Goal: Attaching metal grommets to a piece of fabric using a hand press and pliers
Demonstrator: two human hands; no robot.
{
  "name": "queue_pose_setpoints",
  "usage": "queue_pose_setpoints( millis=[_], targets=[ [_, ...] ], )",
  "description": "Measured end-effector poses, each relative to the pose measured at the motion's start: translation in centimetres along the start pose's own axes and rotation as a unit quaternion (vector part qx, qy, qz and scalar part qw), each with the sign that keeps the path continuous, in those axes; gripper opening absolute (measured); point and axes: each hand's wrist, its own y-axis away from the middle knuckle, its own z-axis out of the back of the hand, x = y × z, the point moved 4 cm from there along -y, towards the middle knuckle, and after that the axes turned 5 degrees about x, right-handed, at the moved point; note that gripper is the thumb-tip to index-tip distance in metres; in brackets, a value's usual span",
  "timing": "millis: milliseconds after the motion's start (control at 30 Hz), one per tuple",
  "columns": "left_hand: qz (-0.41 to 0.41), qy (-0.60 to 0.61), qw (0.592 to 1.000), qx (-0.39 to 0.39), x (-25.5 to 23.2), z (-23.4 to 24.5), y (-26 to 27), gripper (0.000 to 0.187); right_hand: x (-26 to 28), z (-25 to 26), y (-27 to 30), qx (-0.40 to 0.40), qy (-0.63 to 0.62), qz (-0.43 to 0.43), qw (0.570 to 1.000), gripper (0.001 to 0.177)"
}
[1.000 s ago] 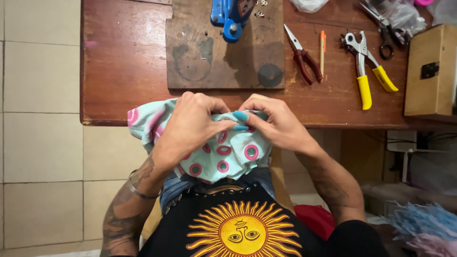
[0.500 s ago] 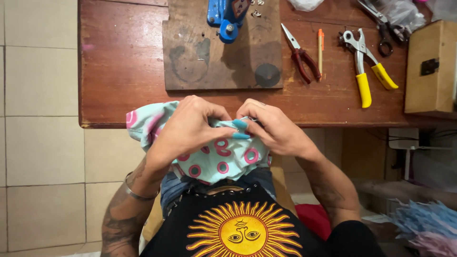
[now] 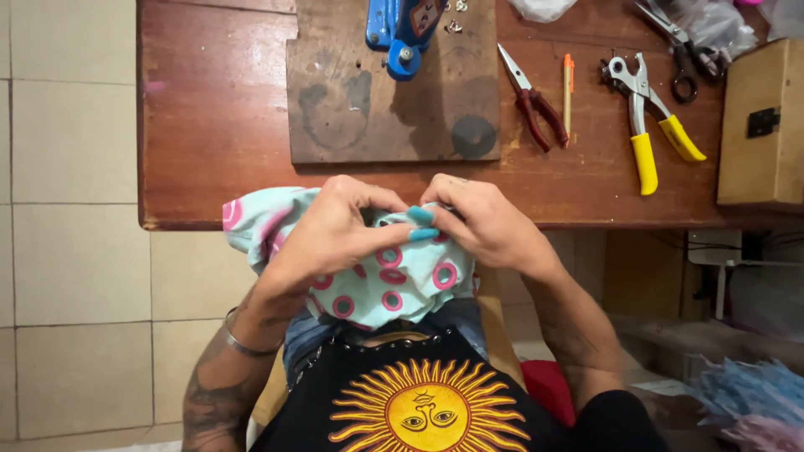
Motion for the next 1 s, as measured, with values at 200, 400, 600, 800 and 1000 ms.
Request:
queue_pose_setpoints(
  millis=[200, 400, 600, 800, 1000],
  targets=[
    [0.041, 0.075, 0.996, 0.019, -0.1, 0.3, -0.6, 0.004, -2.1, 1.2, -1.1, -0.020, -0.127, -0.018, 0.992, 0.020],
    [0.185, 0.196, 0.961, -0.053, 0.3, 1.0, -0.7, 0.014, -7.6, 7.8, -2.2, -0.189, 0.270, -0.123, 0.936, 0.012],
    [0.196, 0.203, 0.957, -0.073, 0.8, 2.0, -1.2, 0.008, -11.5, 12.1, -3.5, -0.199, 0.300, -0.164, 0.918, 0.020],
    [0.177, 0.224, 0.956, -0.063, 1.1, 2.0, -1.8, 0.010, -17.5, 16.6, -5.8, -0.068, 0.441, -0.362, 0.819, 0.020],
    [0.172, 0.185, 0.964, -0.086, 1.2, 2.0, -1.2, 0.011, -21.4, 15.0, -7.2, 0.106, 0.544, -0.308, 0.773, 0.022]
  ],
)
